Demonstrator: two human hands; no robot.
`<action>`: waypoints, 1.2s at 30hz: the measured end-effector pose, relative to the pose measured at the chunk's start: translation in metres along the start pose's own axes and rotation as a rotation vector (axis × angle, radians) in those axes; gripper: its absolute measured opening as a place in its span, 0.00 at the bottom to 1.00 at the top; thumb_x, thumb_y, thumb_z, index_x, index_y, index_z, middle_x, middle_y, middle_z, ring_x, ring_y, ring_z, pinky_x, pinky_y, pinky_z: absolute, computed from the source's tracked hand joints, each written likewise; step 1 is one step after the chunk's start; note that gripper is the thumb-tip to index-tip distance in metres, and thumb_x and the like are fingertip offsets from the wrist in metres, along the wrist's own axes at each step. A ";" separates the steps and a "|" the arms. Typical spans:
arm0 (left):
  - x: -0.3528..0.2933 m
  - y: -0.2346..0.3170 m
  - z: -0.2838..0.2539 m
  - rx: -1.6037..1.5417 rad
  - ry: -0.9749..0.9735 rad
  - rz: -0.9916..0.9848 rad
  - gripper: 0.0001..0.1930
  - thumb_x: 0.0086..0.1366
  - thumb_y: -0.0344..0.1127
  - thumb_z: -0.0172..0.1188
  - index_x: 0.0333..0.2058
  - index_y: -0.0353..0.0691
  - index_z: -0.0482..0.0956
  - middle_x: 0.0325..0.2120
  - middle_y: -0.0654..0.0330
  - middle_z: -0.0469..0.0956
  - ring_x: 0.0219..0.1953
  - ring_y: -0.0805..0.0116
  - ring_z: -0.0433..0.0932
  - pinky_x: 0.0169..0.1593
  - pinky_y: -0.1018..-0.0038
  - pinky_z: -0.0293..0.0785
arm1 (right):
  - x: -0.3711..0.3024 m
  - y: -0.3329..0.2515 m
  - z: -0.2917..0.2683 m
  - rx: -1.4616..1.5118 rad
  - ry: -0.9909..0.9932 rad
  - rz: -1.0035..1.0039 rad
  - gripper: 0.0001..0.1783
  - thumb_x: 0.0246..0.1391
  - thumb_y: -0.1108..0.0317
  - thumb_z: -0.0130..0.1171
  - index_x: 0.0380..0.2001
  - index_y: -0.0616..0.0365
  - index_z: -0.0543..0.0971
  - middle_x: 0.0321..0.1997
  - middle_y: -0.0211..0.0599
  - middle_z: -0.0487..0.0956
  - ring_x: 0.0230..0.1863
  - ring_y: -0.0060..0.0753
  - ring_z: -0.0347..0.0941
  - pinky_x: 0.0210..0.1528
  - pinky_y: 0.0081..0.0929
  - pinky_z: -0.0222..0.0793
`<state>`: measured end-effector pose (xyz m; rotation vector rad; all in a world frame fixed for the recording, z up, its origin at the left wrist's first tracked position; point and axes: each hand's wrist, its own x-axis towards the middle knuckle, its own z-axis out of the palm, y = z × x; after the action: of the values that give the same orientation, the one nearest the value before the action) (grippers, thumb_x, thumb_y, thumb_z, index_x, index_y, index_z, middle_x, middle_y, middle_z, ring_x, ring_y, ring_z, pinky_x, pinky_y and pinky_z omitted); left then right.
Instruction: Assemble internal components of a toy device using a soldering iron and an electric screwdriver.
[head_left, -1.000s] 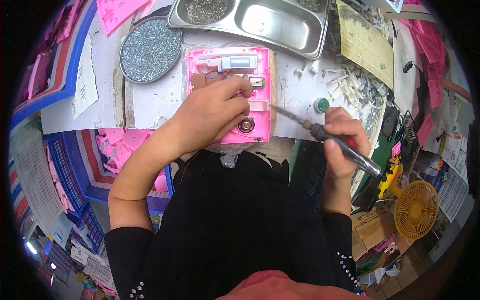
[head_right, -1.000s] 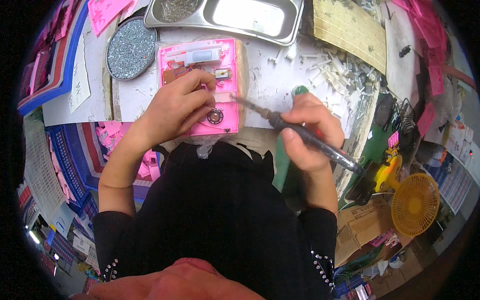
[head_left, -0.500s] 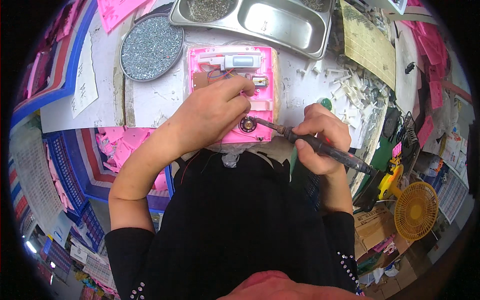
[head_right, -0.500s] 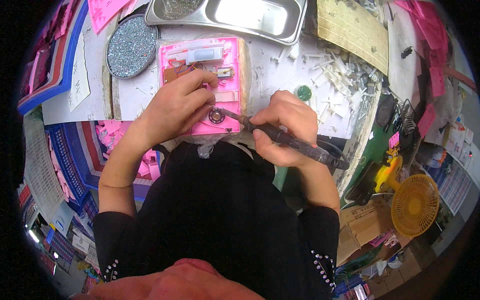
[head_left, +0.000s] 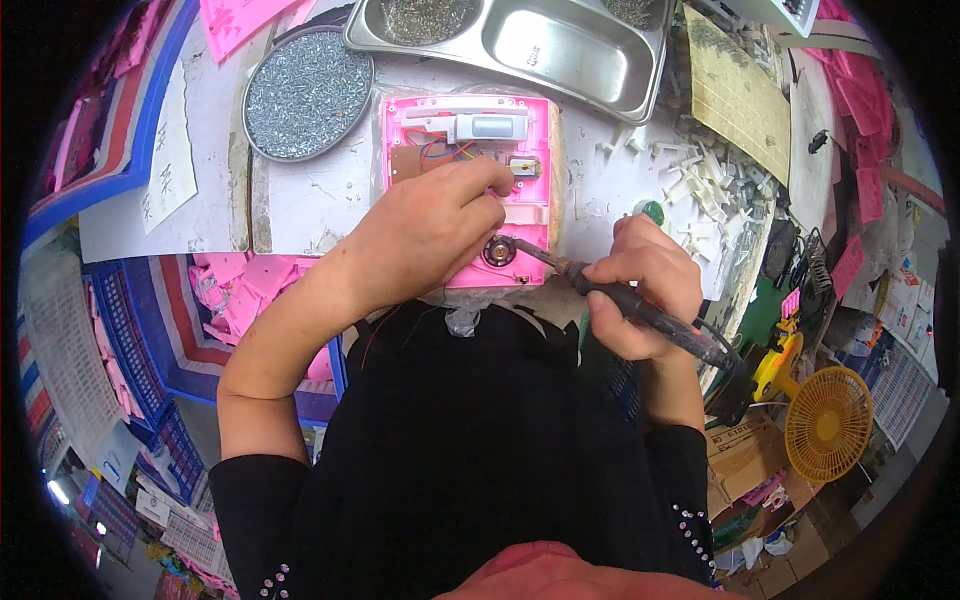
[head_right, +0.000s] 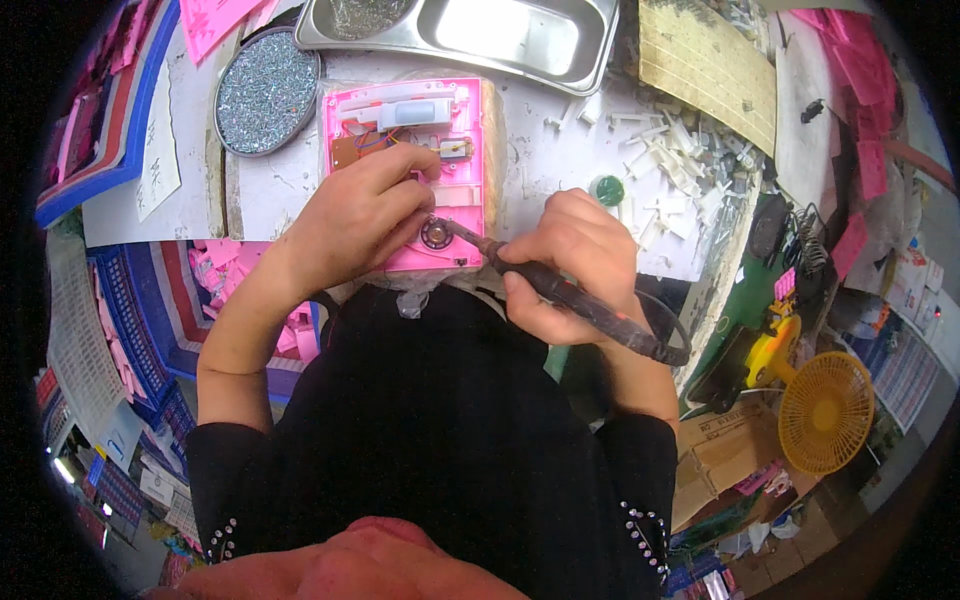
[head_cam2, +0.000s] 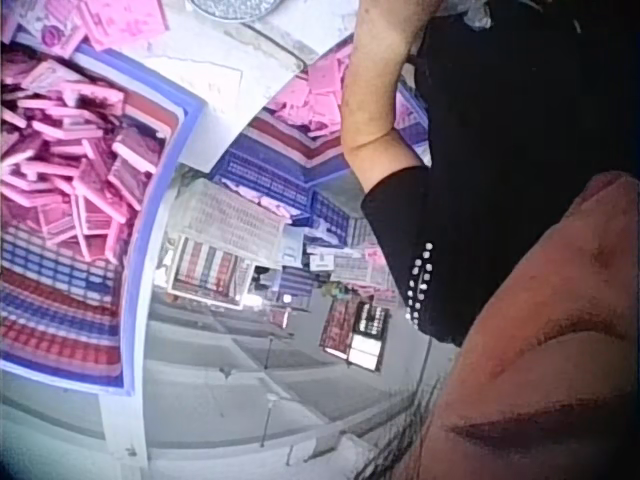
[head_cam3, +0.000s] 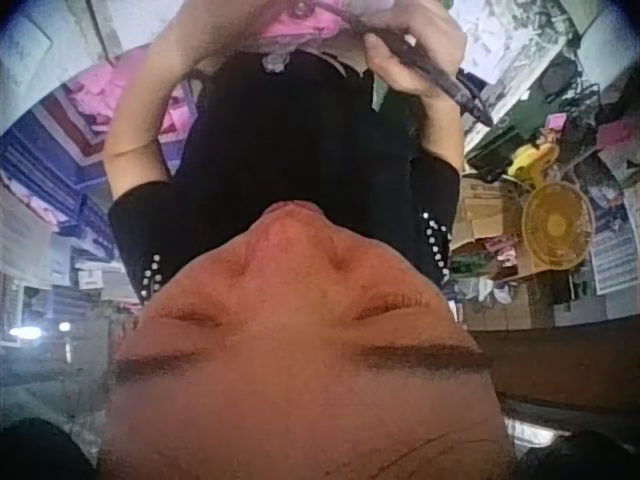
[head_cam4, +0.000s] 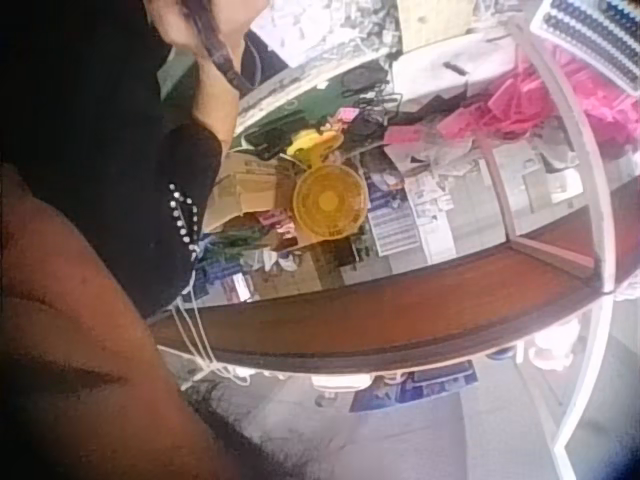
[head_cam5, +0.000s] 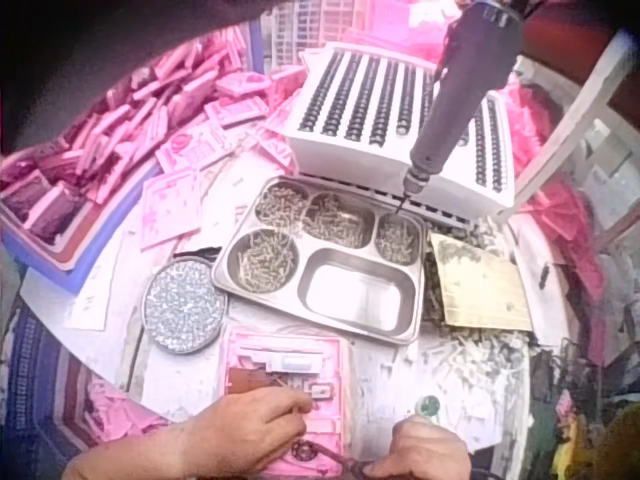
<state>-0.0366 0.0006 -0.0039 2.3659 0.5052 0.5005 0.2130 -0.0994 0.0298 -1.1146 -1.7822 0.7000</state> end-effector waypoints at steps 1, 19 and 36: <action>0.000 0.000 0.000 0.000 0.008 0.005 0.10 0.57 0.25 0.67 0.36 0.35 0.76 0.46 0.51 0.76 0.45 0.50 0.80 0.47 0.61 0.79 | -0.001 0.000 -0.002 0.003 0.007 -0.001 0.12 0.34 0.74 0.67 0.28 0.59 0.81 0.22 0.35 0.76 0.21 0.39 0.67 0.27 0.34 0.62; 0.005 0.007 -0.002 0.078 -0.005 0.032 0.08 0.55 0.28 0.69 0.33 0.38 0.79 0.44 0.56 0.79 0.45 0.54 0.82 0.44 0.64 0.81 | -0.010 0.001 -0.003 0.022 0.011 0.033 0.11 0.36 0.73 0.67 0.29 0.58 0.81 0.21 0.34 0.75 0.21 0.38 0.66 0.27 0.34 0.60; 0.013 0.014 -0.008 0.186 -0.119 0.054 0.07 0.55 0.31 0.64 0.32 0.36 0.79 0.45 0.56 0.79 0.45 0.56 0.83 0.43 0.64 0.82 | -0.006 -0.005 0.000 -0.017 0.001 0.160 0.12 0.35 0.74 0.69 0.29 0.58 0.82 0.19 0.32 0.72 0.21 0.37 0.67 0.26 0.32 0.61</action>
<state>-0.0268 0.0015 0.0140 2.5743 0.4517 0.3472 0.2120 -0.1072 0.0315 -1.2786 -1.7136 0.7801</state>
